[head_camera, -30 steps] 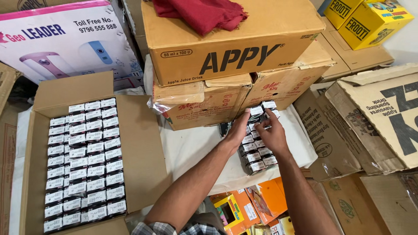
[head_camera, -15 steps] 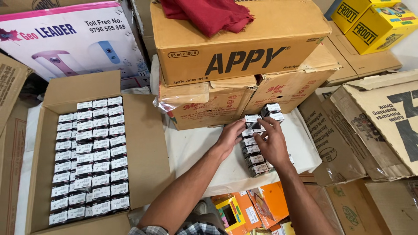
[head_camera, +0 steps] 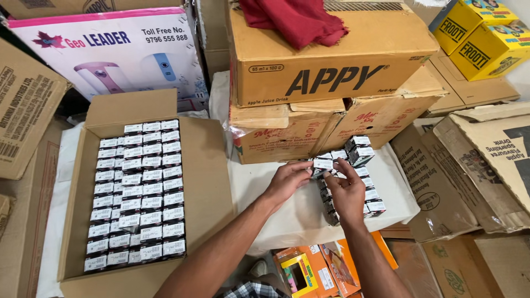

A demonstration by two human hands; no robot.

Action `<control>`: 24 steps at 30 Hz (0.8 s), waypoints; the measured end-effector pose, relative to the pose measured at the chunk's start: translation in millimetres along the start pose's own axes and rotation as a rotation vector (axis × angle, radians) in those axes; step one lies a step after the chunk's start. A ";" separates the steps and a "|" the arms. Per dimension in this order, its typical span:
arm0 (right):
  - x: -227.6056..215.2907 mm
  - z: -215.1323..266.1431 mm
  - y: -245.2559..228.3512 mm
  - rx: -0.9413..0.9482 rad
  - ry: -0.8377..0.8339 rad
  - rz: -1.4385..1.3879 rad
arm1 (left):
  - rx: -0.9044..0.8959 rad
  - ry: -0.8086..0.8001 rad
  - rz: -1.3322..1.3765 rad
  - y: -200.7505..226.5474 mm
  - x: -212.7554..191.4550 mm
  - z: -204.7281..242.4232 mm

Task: The person organizes and packs small boxed products into a larger cardboard shipping carton by hand.

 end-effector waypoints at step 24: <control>221.4 143.9 -108.9 0.135 -0.618 -0.061 | 0.281 0.051 -0.772 138.2 -182.6 235.3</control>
Point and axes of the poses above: each hand's wrist, its own z-axis away from the middle knuckle, its own x-axis out of the palm, y = z × x, the point moved 8 cm from there along -z, towards the middle knuckle, and after that the axes turned 10 degrees about -x, right-handed, at the moved point
